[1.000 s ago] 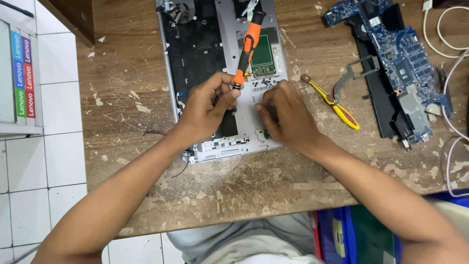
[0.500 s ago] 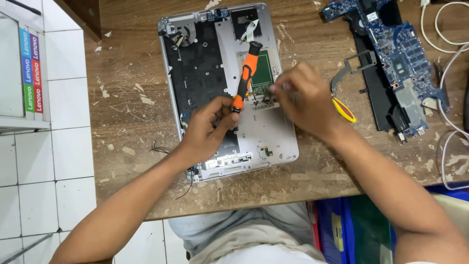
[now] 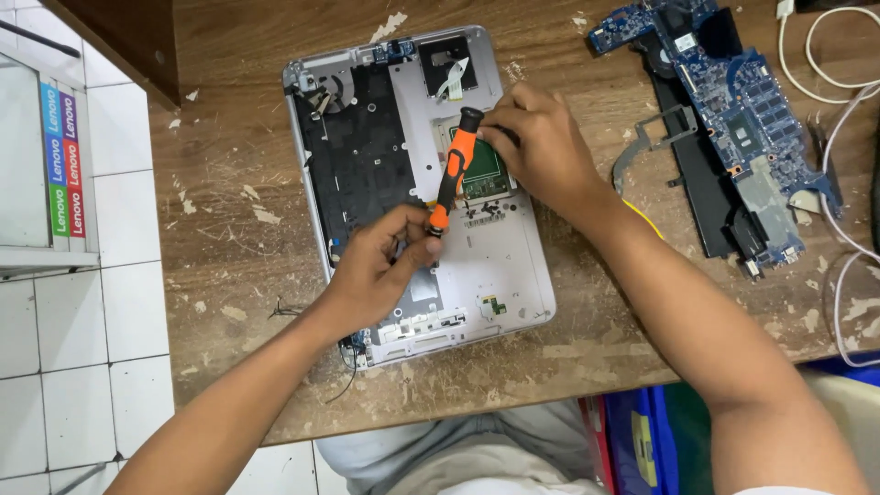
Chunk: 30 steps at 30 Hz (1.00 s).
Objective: Assembling a laptop chassis by installing screws and connecting internal components using a precision screwdriver.
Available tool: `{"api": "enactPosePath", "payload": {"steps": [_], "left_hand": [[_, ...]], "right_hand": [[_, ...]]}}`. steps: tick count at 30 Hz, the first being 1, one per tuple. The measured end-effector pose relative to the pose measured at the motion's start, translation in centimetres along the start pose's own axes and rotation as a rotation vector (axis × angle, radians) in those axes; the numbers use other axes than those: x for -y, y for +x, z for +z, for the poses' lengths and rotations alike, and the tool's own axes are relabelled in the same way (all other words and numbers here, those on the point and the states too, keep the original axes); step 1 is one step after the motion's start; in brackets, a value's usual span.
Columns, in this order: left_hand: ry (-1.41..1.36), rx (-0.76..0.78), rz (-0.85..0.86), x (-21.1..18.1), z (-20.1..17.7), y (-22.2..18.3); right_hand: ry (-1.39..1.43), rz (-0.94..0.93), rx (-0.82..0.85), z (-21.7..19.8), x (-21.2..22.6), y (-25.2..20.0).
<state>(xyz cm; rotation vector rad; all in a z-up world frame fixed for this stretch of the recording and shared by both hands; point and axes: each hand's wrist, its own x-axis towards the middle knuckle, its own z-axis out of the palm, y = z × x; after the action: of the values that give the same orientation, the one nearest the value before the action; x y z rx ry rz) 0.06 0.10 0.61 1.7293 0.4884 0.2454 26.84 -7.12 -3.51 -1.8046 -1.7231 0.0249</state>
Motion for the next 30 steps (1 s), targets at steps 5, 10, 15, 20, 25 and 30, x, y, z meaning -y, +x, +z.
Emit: {"api": "enactPosePath", "payload": {"steps": [5, 10, 15, 20, 25, 30], "left_hand": [[0.044, 0.022, -0.060, 0.6, -0.4, 0.1], [0.046, 0.030, -0.005, 0.8, -0.6, 0.2], [0.090, 0.013, 0.050, 1.2, -0.6, 0.3], [0.091, 0.024, 0.043, 1.2, -0.6, 0.2], [0.057, 0.013, 0.016, 1.2, -0.6, 0.1], [0.094, 0.024, 0.064, 1.3, -0.6, 0.1]], "right_hand": [[-0.025, -0.036, -0.018, 0.3, -0.2, -0.1], [-0.016, -0.109, -0.029, -0.2, -0.1, -0.3], [-0.051, -0.092, 0.018, -0.6, 0.7, -0.2], [-0.038, -0.053, 0.033, -1.1, 1.3, -0.3], [-0.004, -0.070, 0.052, -1.4, 1.5, -0.4], [-0.005, -0.131, -0.023, -0.6, 1.1, -0.4]]}}
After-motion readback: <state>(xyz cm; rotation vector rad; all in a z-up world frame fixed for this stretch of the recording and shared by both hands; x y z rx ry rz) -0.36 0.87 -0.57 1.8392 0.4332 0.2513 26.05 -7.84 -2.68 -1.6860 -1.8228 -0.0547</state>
